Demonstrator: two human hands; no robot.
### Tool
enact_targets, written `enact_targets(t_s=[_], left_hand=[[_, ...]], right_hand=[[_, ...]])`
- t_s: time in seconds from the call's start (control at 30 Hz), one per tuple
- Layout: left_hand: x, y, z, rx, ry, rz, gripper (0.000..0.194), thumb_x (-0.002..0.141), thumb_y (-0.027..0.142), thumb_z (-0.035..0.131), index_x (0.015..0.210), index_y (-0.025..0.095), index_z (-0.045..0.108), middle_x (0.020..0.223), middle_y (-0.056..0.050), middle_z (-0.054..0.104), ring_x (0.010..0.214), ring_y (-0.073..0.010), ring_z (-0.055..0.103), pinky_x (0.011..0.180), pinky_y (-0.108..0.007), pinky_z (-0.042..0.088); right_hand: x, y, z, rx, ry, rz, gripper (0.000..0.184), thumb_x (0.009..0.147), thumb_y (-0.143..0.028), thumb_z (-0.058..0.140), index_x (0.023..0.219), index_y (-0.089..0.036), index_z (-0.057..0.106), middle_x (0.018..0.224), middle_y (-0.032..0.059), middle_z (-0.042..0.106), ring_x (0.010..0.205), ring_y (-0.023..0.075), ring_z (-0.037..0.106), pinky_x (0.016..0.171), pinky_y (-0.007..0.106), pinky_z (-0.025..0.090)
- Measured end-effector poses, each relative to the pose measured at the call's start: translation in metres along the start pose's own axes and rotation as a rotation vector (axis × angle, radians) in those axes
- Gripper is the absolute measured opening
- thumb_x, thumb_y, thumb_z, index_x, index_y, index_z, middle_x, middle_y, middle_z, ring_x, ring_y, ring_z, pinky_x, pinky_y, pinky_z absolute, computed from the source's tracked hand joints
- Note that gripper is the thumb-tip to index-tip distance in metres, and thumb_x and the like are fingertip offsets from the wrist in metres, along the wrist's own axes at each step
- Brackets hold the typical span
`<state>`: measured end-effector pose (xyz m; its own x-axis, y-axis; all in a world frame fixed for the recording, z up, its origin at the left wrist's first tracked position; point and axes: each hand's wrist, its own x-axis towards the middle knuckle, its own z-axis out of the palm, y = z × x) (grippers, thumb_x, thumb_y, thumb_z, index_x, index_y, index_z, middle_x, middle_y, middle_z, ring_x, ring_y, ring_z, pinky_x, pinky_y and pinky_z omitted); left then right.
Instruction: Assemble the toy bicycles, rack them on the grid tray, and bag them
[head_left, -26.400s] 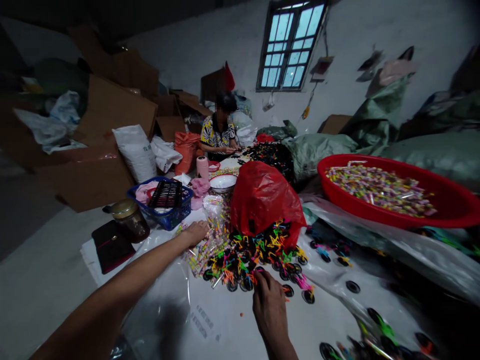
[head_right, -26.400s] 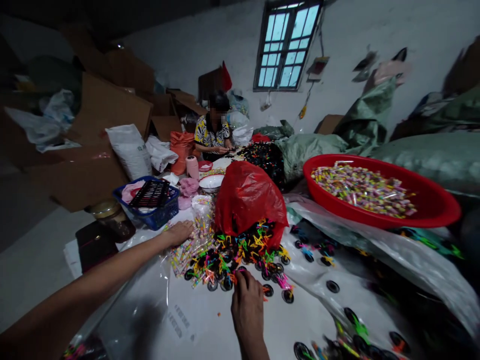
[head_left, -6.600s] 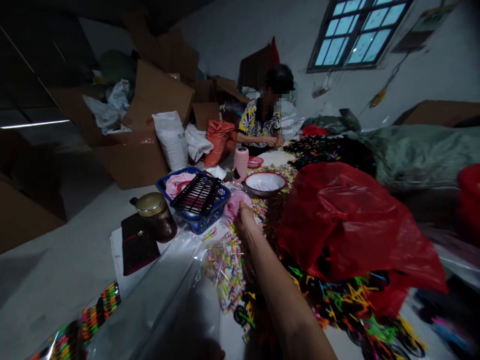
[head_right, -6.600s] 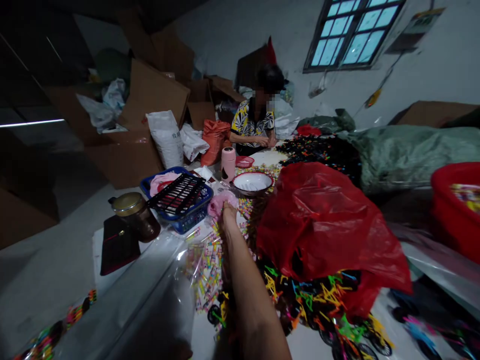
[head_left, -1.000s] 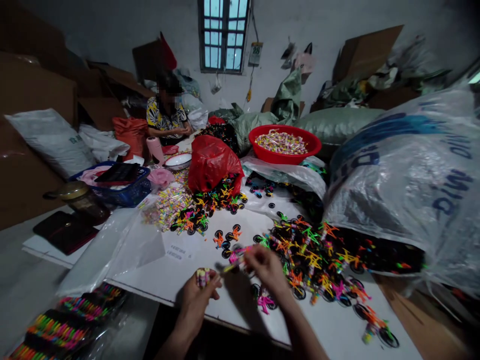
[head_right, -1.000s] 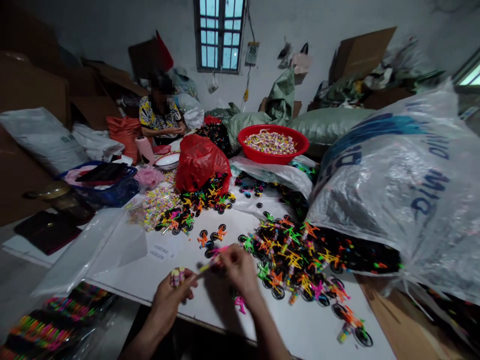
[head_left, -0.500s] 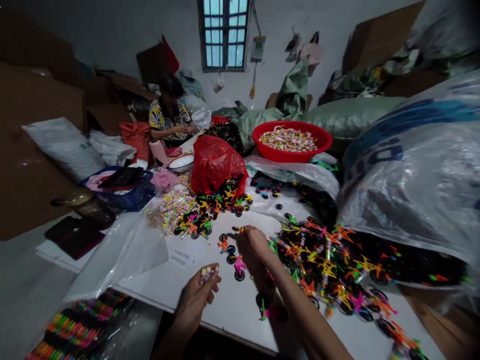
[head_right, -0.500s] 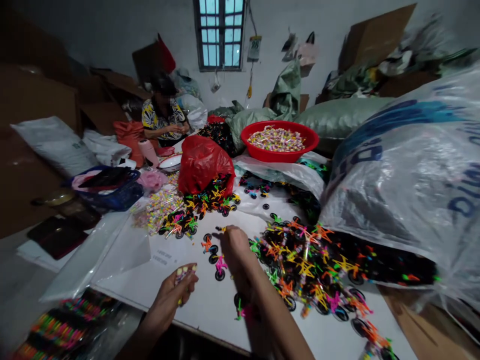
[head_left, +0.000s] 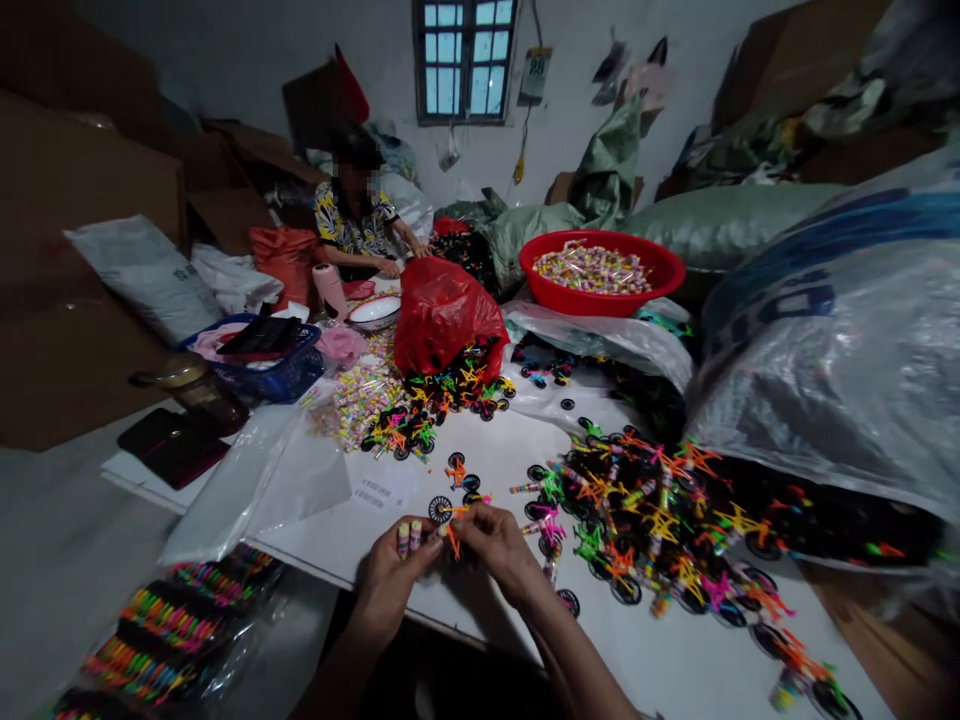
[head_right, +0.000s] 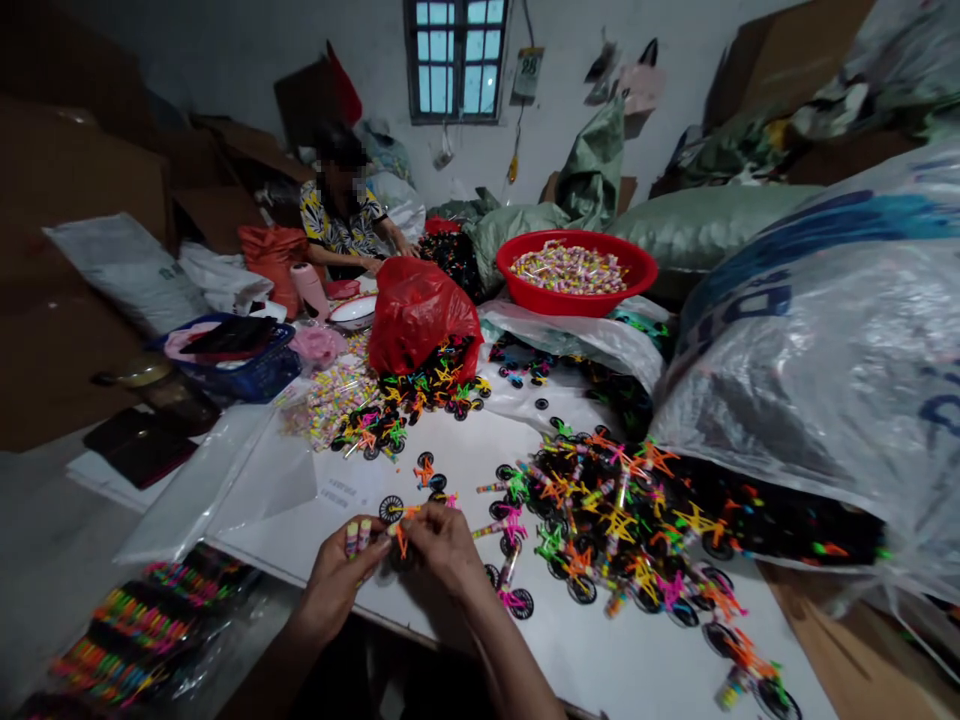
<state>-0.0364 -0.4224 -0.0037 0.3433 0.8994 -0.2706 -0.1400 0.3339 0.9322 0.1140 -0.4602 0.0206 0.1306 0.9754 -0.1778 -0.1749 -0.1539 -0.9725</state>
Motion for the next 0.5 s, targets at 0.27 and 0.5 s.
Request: enact_targets(t_s=[0.27,0.5], left_hand=[[-0.017,-0.022,0.016,0.358,0.115,0.233,0.021,0.074,0.035,0.064,0.083,0.016,0.061,0.078,-0.004,0.063,0.075,-0.0182,0.056,0.068,-0.026,0.044],[-0.008,-0.021,0.020,0.090,0.114,0.015,0.045,0.063,0.046,0.071,0.094,0.014,0.061,0.062,0.001,0.058,0.048,-0.0103,0.047,0.043,-0.020,0.033]], right_hand=[[-0.010,0.028,0.014,-0.290,0.263,-0.106,0.031,0.072,-0.044,0.058,0.058,-0.019,0.046,0.049,-0.0039,0.043,0.046,0.0102,0.037,0.045,0.021,0.029],[-0.038,-0.043,-0.064,-0.647,0.241,-0.168,0.037,0.080,-0.048,0.042,0.069,-0.017,0.059,0.059,0.0037,0.057,0.055,0.0170,0.052,0.051,0.025,0.038]])
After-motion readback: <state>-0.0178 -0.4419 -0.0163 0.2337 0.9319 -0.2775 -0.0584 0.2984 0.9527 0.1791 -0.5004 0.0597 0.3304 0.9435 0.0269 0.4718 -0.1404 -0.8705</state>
